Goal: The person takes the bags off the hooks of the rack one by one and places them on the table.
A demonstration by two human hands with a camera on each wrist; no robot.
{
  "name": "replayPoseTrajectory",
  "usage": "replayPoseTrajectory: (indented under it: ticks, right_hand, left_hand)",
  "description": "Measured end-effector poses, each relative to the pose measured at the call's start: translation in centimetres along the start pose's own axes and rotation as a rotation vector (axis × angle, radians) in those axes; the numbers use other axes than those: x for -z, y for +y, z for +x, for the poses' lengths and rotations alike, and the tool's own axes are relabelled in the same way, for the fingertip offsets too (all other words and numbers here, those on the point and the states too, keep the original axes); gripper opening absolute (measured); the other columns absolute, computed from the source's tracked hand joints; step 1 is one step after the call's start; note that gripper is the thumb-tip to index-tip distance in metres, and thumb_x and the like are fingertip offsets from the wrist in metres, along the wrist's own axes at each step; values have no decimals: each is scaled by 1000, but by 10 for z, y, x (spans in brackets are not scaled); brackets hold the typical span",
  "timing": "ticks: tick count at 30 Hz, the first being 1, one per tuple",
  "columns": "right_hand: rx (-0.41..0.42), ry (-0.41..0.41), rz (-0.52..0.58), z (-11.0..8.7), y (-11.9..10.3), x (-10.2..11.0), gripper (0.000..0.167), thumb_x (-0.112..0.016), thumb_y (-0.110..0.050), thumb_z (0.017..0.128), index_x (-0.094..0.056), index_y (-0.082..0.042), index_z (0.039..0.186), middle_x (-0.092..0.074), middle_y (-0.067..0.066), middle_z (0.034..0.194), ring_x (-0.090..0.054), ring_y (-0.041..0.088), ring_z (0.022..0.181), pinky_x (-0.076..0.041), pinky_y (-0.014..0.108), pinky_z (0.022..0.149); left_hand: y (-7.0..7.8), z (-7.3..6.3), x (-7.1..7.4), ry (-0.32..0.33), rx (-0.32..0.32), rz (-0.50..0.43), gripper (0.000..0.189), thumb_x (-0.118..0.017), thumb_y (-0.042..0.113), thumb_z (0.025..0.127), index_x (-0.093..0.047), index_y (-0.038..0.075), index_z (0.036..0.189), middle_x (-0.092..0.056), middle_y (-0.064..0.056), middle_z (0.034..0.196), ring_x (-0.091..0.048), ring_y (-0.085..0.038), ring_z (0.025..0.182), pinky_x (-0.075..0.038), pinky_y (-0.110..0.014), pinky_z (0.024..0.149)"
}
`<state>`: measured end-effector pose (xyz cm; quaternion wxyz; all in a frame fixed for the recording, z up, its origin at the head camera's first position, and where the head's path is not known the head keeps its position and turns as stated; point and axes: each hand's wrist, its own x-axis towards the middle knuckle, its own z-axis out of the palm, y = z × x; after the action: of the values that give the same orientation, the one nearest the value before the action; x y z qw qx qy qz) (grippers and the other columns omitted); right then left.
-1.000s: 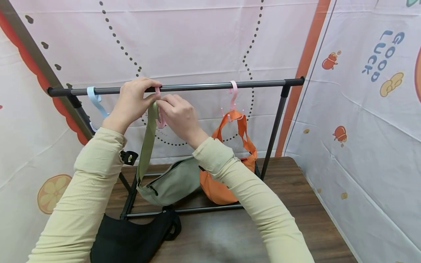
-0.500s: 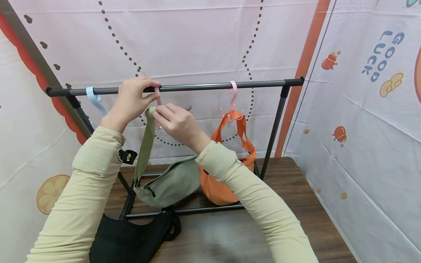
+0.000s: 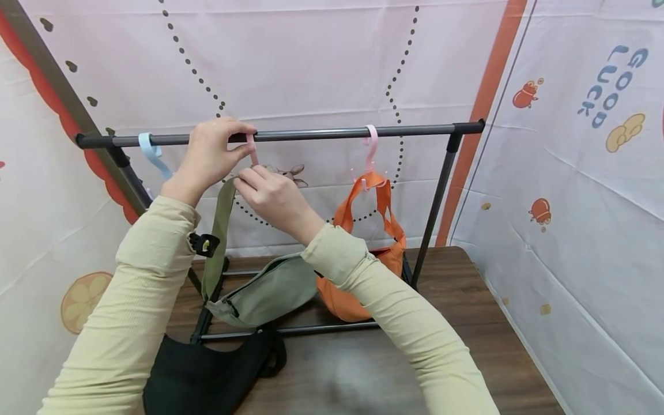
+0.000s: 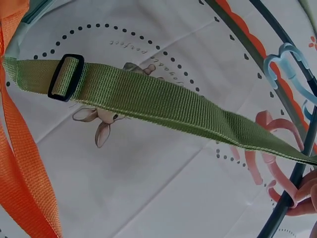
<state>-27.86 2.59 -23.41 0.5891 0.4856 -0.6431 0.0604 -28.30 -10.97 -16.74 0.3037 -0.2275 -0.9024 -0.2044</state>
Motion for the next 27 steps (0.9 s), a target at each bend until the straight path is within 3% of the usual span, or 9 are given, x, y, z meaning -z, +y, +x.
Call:
replayPoseTrajectory:
  ticks: [3,6,9,12,15,19,24,27]
  right_hand:
    - [-53,-12,22,1,1,4,9,-60,-4,85,-68,-1,84,-63,7,83,-59,18,73,-52,20,68]
    - [-139,-30,86,1,2,6,8,-63,-4,84,-69,-1,87,-64,8,85,-60,18,75,-52,21,70]
    - [-215,-41,162,2,2,6,8,-63,-4,83,-70,0,88,-64,8,85,-60,18,78,-52,22,74]
    - [-255,-33,208,4,4,7,10,-61,-1,84,-70,1,86,-64,9,82,-60,19,76,-51,22,73]
    - [-289,-15,238,8,8,11,13,-57,3,84,-70,2,85,-63,10,81,-59,20,75,-51,22,71]
    - [-318,18,267,15,11,20,16,-53,5,84,-70,3,85,-64,11,83,-60,20,78,-50,21,73]
    - [-299,66,291,29,7,34,20,-50,4,85,-70,2,85,-64,10,84,-58,18,76,-48,19,68]
    - [-275,86,303,36,2,42,21,-49,4,85,-70,2,85,-63,9,82,-56,17,73,-47,19,65]
  left_hand:
    - [-1,-1,-1,47,14,-81,31,-62,7,85,-62,1,115,-59,-13,118,-54,-27,109,-40,-40,92]
    - [-3,-12,1,184,28,-194,38,-64,12,84,-58,1,120,-52,-10,129,-45,-20,122,-34,-30,102]
    - [-1,-38,4,349,17,-273,40,-64,14,84,-57,0,120,-49,-9,132,-41,-17,125,-31,-26,104]
    - [0,-73,4,428,-5,-288,43,-65,14,83,-56,-1,121,-50,-10,131,-43,-20,124,-33,-31,104]
    - [-3,-109,-5,429,34,-277,49,-67,14,80,-53,-1,124,-48,-12,133,-43,-24,124,-32,-36,105]
    - [-11,-162,-27,375,131,-216,63,-72,17,75,-46,-1,130,-42,-13,138,-40,-31,125,-34,-47,101]
    - [-17,-232,-59,310,243,-144,93,-81,16,66,-29,3,141,-25,-15,146,-33,-38,126,-38,-59,85]
    - [-18,-266,-74,284,342,-171,106,-84,11,61,-19,6,145,-19,-17,148,-29,-40,128,-35,-61,86]
